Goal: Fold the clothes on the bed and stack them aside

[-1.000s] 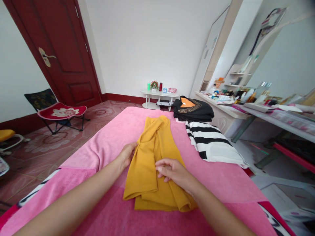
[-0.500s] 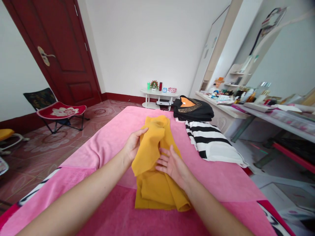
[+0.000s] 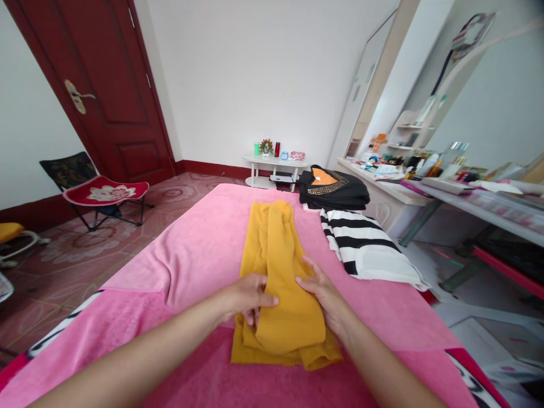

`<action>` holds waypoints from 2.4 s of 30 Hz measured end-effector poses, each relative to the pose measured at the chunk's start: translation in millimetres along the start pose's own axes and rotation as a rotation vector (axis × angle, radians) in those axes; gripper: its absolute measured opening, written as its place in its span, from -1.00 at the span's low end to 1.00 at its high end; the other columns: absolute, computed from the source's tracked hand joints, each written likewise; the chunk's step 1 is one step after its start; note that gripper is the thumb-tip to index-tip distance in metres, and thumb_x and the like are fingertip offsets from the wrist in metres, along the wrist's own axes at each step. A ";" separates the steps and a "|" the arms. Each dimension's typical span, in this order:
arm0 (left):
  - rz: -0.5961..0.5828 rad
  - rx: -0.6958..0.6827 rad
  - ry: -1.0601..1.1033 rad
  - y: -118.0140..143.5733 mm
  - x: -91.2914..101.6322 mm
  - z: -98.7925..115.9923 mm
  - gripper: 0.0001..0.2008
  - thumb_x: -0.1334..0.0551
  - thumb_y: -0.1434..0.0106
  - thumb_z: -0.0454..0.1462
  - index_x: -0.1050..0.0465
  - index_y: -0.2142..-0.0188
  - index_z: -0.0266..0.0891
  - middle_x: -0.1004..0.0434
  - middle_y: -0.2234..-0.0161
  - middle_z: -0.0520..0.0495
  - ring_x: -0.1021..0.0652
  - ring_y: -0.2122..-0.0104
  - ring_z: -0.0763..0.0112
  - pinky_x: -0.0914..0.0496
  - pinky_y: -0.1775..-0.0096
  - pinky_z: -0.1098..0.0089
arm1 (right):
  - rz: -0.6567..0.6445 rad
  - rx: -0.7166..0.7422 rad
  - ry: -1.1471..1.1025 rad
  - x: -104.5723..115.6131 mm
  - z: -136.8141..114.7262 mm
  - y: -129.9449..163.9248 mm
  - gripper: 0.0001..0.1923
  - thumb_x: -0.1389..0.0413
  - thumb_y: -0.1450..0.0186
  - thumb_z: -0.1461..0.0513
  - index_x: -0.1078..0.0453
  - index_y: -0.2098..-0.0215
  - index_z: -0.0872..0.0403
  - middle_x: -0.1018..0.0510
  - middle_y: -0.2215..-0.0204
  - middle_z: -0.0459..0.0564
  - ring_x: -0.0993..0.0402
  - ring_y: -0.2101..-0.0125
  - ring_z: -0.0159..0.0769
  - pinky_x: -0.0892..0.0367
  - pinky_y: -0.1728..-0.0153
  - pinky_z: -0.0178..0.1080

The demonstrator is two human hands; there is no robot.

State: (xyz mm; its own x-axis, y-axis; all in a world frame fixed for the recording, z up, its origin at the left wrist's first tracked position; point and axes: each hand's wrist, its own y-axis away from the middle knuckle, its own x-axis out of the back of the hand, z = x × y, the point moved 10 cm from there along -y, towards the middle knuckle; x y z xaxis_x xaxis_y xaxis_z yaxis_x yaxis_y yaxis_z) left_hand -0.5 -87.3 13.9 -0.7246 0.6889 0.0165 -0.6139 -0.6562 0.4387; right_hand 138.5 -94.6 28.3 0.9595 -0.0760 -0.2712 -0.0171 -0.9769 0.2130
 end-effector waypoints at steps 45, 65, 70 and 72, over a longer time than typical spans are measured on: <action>0.905 -0.552 -0.770 -112.5 86.8 85.8 -0.61 -0.01 -0.18 -0.49 -0.46 0.09 -0.23 -0.31 -0.08 -0.18 -0.31 -0.08 0.19 -0.24 -0.11 0.19 | 0.360 0.749 1.234 12.8 -113.5 -215.7 -0.74 0.07 -0.18 0.32 -0.43 0.27 0.08 -0.53 0.20 0.00 -0.43 0.21 -0.28 -0.28 0.14 -0.26; 0.836 -0.282 -0.884 -130.3 85.0 72.7 -0.47 0.03 -0.31 -0.14 -0.09 -0.26 -0.19 0.02 -0.31 -0.10 -0.10 -0.25 0.12 -0.13 -0.17 0.05 | 0.503 0.227 1.654 38.1 -97.6 -355.2 -0.67 0.03 -0.25 0.23 -0.43 0.09 0.14 -0.55 0.17 0.25 -0.48 0.13 -0.04 -0.32 0.22 -0.15; 0.847 -0.269 -0.882 -127.9 87.1 72.9 -0.47 0.02 -0.31 -0.15 -0.10 -0.25 -0.18 0.00 -0.30 -0.12 -0.11 -0.25 0.15 -0.12 -0.18 0.08 | 0.372 0.186 1.706 27.1 -112.9 -348.5 -0.62 -0.15 -0.13 0.16 -0.42 0.09 0.12 -0.55 0.14 0.18 -0.47 0.12 -0.04 -0.33 0.18 -0.16; 0.852 -0.283 -0.868 -127.0 87.7 73.9 -0.47 0.01 -0.31 -0.16 -0.10 -0.25 -0.20 -0.01 -0.30 -0.14 -0.12 -0.25 0.15 -0.12 -0.18 0.10 | 0.374 0.336 1.688 13.2 -119.6 -329.7 -0.52 -0.09 -0.20 0.10 -0.33 -0.05 0.12 -0.47 0.01 0.19 -0.41 0.03 -0.05 -0.30 0.08 -0.13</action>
State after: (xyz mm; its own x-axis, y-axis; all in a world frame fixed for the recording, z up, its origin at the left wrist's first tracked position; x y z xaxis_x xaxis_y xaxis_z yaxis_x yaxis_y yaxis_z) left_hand 37.1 79.2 26.0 -0.5446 -0.0823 0.8346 -0.1750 -0.9621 -0.2090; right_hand 190.5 250.3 66.8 0.1040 -0.2269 0.9683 -0.1273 -0.9687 -0.2133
